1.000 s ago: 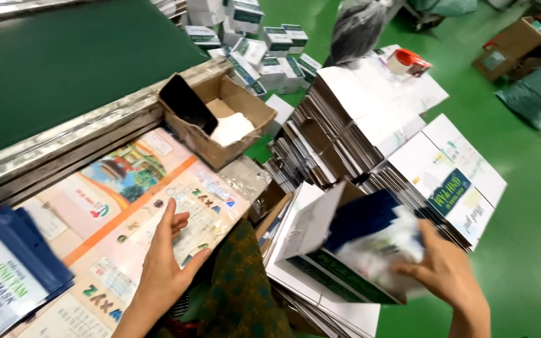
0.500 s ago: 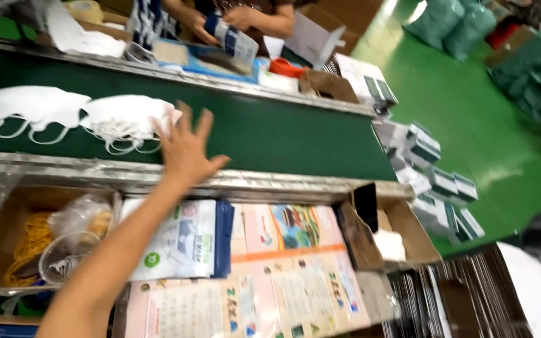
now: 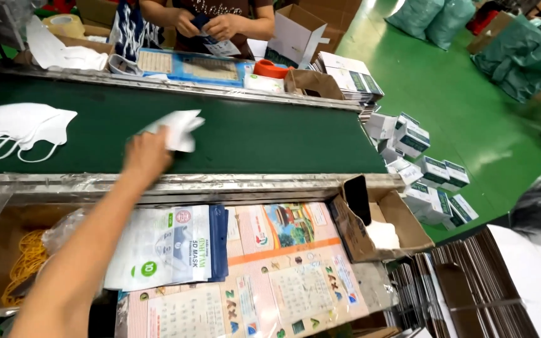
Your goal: Sorting, bundling, and packaging medical-style masks into plastic sleeves and cardboard boxes.
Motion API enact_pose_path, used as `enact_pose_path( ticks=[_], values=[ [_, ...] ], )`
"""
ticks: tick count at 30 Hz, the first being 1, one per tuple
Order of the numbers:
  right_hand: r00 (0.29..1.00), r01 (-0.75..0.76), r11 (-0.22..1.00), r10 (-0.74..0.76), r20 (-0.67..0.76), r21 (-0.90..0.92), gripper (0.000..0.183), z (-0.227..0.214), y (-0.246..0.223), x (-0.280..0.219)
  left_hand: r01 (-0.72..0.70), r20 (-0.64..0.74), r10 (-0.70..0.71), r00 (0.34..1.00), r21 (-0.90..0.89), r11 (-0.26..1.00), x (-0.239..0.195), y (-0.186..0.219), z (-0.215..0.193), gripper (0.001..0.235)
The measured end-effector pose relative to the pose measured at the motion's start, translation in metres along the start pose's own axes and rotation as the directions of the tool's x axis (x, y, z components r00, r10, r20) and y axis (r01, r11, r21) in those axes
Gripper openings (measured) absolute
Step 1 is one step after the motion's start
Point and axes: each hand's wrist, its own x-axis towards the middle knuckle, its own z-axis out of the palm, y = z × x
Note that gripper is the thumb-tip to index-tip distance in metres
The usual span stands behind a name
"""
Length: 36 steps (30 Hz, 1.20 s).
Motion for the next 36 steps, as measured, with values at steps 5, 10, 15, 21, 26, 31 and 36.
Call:
enact_pose_path(
  ticks=[5, 10, 15, 21, 26, 31, 36],
  values=[
    [0.969, -0.001, 0.99, 0.035, -0.246, 0.139, 0.096, -0.019, -0.283, 0.262, 0.01, 0.063, 0.177, 0.982, -0.959, 0.285, -0.117, 0.13, 0.0, 0.048],
    [0.939, -0.221, 0.823, 0.325, -0.114, 0.523, 0.093, -0.022, -0.307, 0.299, 0.002, 0.124, 0.447, 0.886, -0.965, 0.263, -0.228, 0.209, -0.026, 0.065],
    [0.853, -0.329, 0.579, 0.521, -0.028, 0.746, 0.071, -0.035, -0.309, 0.261, 0.509, 0.397, 0.342, 0.852, -0.784, -0.356, -0.272, 0.207, -0.012, 0.091],
    [0.536, -0.19, 0.67, 0.683, -0.495, 0.718, 0.056, -0.006, -0.298, 0.241, 0.675, 0.62, 0.276, 0.734, -0.71, -0.2, -0.304, 0.252, 0.0, 0.098],
    [0.434, -0.069, 0.651, 0.702, -0.565, 0.756, 0.056, 0.054, -0.295, 0.237, 0.481, 0.351, 0.403, 0.845, -0.828, -0.288, -0.305, 0.276, -0.013, 0.091],
    [0.519, -0.221, 0.8, 0.58, -0.628, 0.557, 0.082, 0.036, -0.291, 0.229, 0.307, 0.307, 0.07, 0.949, -0.952, 0.001, -0.282, 0.262, -0.049, 0.04],
    [0.892, -0.105, 0.99, 0.054, -0.449, -0.09, 0.089, 0.013, -0.264, 0.225, -0.021, 0.137, 0.361, 0.923, -0.915, 0.402, -0.274, 0.238, -0.08, 0.06]
  ],
)
